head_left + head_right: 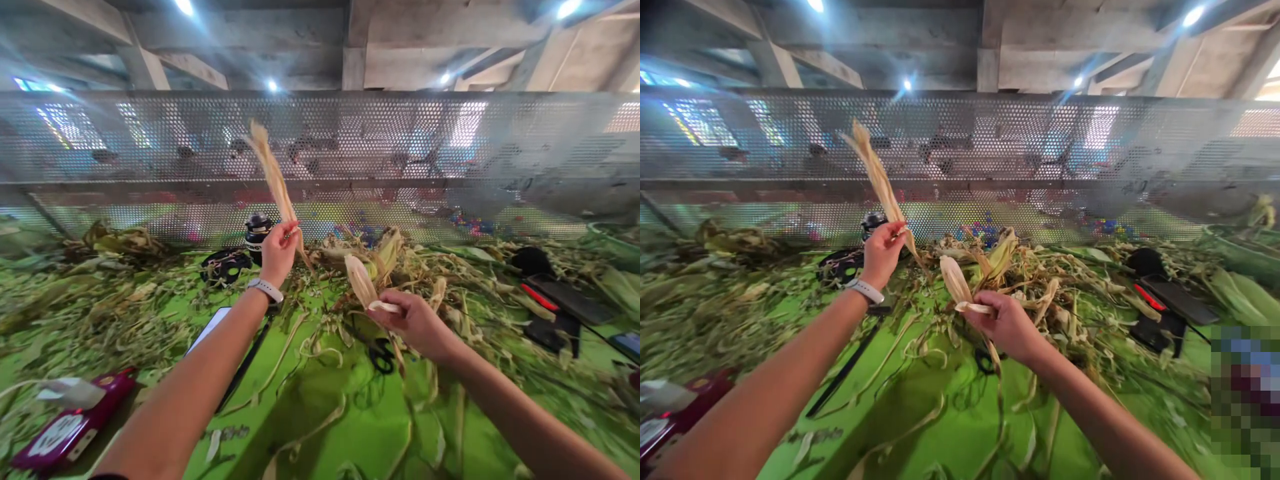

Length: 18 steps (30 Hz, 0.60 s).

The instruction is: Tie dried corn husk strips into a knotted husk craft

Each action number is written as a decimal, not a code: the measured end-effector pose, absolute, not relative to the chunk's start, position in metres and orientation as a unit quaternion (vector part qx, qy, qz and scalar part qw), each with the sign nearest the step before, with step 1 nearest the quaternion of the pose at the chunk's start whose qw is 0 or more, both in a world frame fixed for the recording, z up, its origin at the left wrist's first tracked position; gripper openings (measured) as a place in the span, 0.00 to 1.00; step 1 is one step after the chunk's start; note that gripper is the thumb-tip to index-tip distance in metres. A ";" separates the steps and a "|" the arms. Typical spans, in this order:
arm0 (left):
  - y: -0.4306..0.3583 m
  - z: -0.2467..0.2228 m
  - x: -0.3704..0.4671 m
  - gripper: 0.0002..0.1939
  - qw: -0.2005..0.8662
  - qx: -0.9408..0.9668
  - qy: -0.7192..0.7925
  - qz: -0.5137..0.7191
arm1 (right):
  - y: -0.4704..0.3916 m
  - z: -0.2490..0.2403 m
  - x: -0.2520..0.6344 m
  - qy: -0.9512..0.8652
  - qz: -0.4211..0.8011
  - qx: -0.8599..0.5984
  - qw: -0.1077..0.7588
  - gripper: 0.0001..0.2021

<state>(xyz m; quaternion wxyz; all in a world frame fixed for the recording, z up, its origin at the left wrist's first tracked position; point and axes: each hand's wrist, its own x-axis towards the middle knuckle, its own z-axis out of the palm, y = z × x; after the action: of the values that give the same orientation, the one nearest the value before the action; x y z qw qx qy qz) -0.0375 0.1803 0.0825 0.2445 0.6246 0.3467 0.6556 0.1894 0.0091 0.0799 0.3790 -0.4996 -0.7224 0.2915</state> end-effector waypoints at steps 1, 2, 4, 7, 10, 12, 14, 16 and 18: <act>0.185 0.083 -0.036 0.11 0.233 0.636 0.348 0.648 | 0.010 0.079 0.191 -0.727 0.267 -0.497 0.391 0.12; 0.190 0.083 -0.034 0.11 0.222 0.649 0.353 0.636 | 0.010 0.077 0.192 -0.733 0.249 -0.490 0.400 0.11; 0.197 0.082 -0.030 0.12 0.199 0.682 0.371 0.598 | 0.010 0.075 0.192 -0.746 0.225 -0.470 0.415 0.08; 0.201 0.076 -0.029 0.11 0.179 0.741 0.411 0.501 | 0.007 0.073 0.192 -0.762 0.206 -0.439 0.429 0.05; 0.186 0.065 -0.032 0.09 0.155 0.779 0.452 0.405 | 0.006 0.073 0.193 -0.761 0.210 -0.435 0.434 0.03; 0.166 0.058 -0.034 0.10 0.123 0.787 0.486 0.360 | 0.006 0.074 0.195 -0.753 0.208 -0.442 0.440 0.02; 0.140 0.051 -0.036 0.11 0.093 0.787 0.519 0.322 | 0.006 0.075 0.198 -0.743 0.204 -0.441 0.460 0.02; 0.114 0.042 -0.036 0.11 0.076 0.791 0.541 0.275 | 0.006 0.075 0.201 -0.732 0.201 -0.427 0.490 0.02; 0.094 0.032 -0.036 0.09 0.081 0.805 0.546 0.217 | 0.007 0.075 0.204 -0.728 0.198 -0.407 0.515 0.04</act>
<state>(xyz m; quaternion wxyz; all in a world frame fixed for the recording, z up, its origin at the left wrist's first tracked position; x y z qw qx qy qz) -0.0357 0.0939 0.0317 0.0809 0.8052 0.5458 0.2174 0.2037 0.0068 0.0748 0.5152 -0.4072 -0.7277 0.1981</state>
